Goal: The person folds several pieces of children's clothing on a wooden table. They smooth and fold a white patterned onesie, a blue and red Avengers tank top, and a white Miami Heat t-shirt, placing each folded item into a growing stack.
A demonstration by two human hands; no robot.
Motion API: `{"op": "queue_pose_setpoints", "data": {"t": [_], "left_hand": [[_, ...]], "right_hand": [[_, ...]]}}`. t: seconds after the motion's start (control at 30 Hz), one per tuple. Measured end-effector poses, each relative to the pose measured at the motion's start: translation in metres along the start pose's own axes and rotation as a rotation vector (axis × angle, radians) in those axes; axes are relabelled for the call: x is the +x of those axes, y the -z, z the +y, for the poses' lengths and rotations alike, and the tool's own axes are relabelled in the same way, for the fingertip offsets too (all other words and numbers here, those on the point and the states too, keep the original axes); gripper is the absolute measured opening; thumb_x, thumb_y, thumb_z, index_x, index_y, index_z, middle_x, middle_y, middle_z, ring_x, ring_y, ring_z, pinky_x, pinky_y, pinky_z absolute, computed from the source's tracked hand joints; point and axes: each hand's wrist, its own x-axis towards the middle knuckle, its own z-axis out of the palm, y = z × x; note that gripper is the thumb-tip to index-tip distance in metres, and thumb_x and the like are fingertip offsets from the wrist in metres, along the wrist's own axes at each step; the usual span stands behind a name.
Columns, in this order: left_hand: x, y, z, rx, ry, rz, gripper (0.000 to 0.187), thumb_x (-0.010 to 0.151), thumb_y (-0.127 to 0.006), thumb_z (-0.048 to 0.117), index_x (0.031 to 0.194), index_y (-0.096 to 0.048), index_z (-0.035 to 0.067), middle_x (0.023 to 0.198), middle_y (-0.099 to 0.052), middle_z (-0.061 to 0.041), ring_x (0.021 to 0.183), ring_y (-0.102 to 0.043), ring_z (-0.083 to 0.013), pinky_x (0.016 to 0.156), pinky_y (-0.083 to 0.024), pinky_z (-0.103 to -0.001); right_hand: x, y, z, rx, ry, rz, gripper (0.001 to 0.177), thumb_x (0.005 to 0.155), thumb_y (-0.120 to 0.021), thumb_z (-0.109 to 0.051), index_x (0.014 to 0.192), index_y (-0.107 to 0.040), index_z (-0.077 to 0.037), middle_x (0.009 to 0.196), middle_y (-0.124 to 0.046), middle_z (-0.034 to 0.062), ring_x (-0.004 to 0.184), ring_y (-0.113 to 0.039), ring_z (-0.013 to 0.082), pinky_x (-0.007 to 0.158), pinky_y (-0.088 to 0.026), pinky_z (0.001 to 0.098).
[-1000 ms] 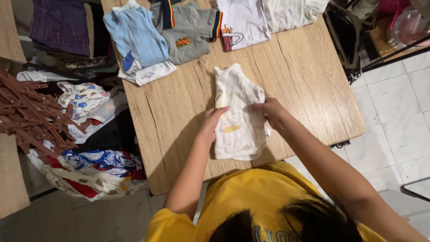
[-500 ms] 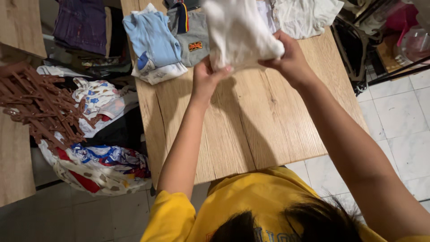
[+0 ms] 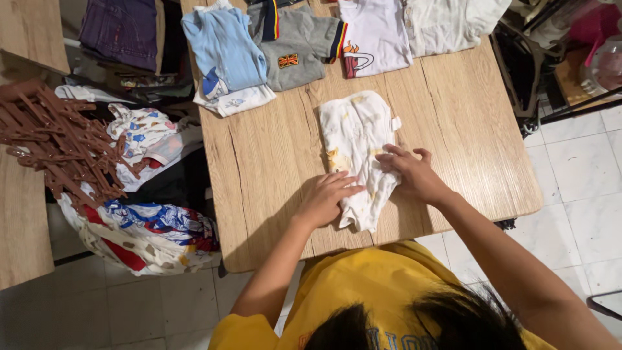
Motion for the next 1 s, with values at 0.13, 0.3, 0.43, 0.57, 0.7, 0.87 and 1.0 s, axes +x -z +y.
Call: {"op": "queue_pose_setpoints", "data": {"t": [0.13,0.3,0.43,0.57,0.7,0.87,1.0], "left_hand": [[0.010,-0.001,-0.007,-0.089,0.011,0.099,0.043,0.083,-0.070,0.008,0.123,-0.073,0.022,0.121,-0.074,-0.004,0.118,-0.066,-0.0211,0.116,-0.040,-0.046],[0.038,-0.012,-0.038,-0.605,0.625,-0.010,0.052,0.104,-0.041,0.052,0.130,-0.061,0.012,0.094,-0.071,-0.010,0.076,-0.066,-0.0191,0.081,-0.062,-0.040],[0.078,-0.024,-0.077,-0.910,0.558,0.275,0.091,0.101,-0.033,0.075,0.126,-0.066,-0.006,0.099,-0.073,-0.015,0.090,-0.073,-0.0191,0.089,-0.061,-0.037],[0.103,-0.034,-0.101,-0.955,0.886,0.378,0.094,0.100,-0.044,0.078,0.147,-0.038,-0.003,0.131,-0.056,-0.014,0.120,-0.055,-0.0222,0.103,-0.044,-0.043],[0.110,-0.039,-0.107,-1.087,0.888,0.432,0.081,0.093,-0.053,0.069,0.132,-0.054,-0.001,0.117,-0.067,-0.014,0.109,-0.065,-0.0234,0.095,-0.052,-0.040],[0.112,-0.040,-0.105,-1.046,0.836,0.528,0.066,0.094,-0.067,0.058,0.108,-0.071,-0.006,0.084,-0.065,-0.009,0.073,-0.058,-0.0188,0.067,-0.050,-0.035],[0.109,-0.042,-0.106,-1.124,0.748,0.594,0.054,0.092,-0.071,0.051,0.104,-0.070,-0.001,0.081,-0.065,-0.001,0.069,-0.057,-0.0122,0.064,-0.049,-0.030]], "right_hand": [[0.005,0.006,0.001,-0.013,0.034,-0.027,0.066,0.075,-0.070,-0.012,0.138,-0.060,-0.026,0.149,-0.057,-0.0049,0.151,-0.036,0.0159,0.113,-0.017,0.0562],[0.024,0.008,0.007,0.147,-0.137,0.047,0.049,0.099,-0.058,-0.038,0.142,-0.055,-0.016,0.127,-0.068,0.0072,0.114,-0.060,0.0182,0.118,-0.014,0.0525],[0.049,0.006,0.009,0.114,-0.214,0.148,0.042,0.108,-0.051,-0.044,0.135,-0.062,-0.013,0.088,-0.076,0.0062,0.094,-0.056,0.0235,0.110,-0.022,0.0454],[0.066,0.001,0.010,0.243,-0.310,0.225,0.040,0.109,-0.045,-0.043,0.106,-0.069,-0.012,0.079,-0.070,0.0026,0.076,-0.056,0.0154,0.102,-0.026,0.0438],[0.073,-0.010,0.008,0.386,-0.415,0.289,0.042,0.108,-0.048,-0.046,0.098,-0.067,-0.010,0.073,-0.066,0.0036,0.068,-0.059,0.0163,0.096,-0.033,0.0411],[0.073,-0.018,-0.001,0.315,-0.442,0.380,0.043,0.104,-0.052,-0.050,0.100,-0.069,-0.011,0.072,-0.069,0.0044,0.069,-0.064,0.0196,0.098,-0.031,0.0393],[0.068,-0.012,-0.008,0.241,-0.313,0.412,0.046,0.096,-0.062,-0.052,0.108,-0.069,-0.008,0.070,-0.070,0.0088,0.070,-0.065,0.0212,0.095,-0.029,0.0413]]}}
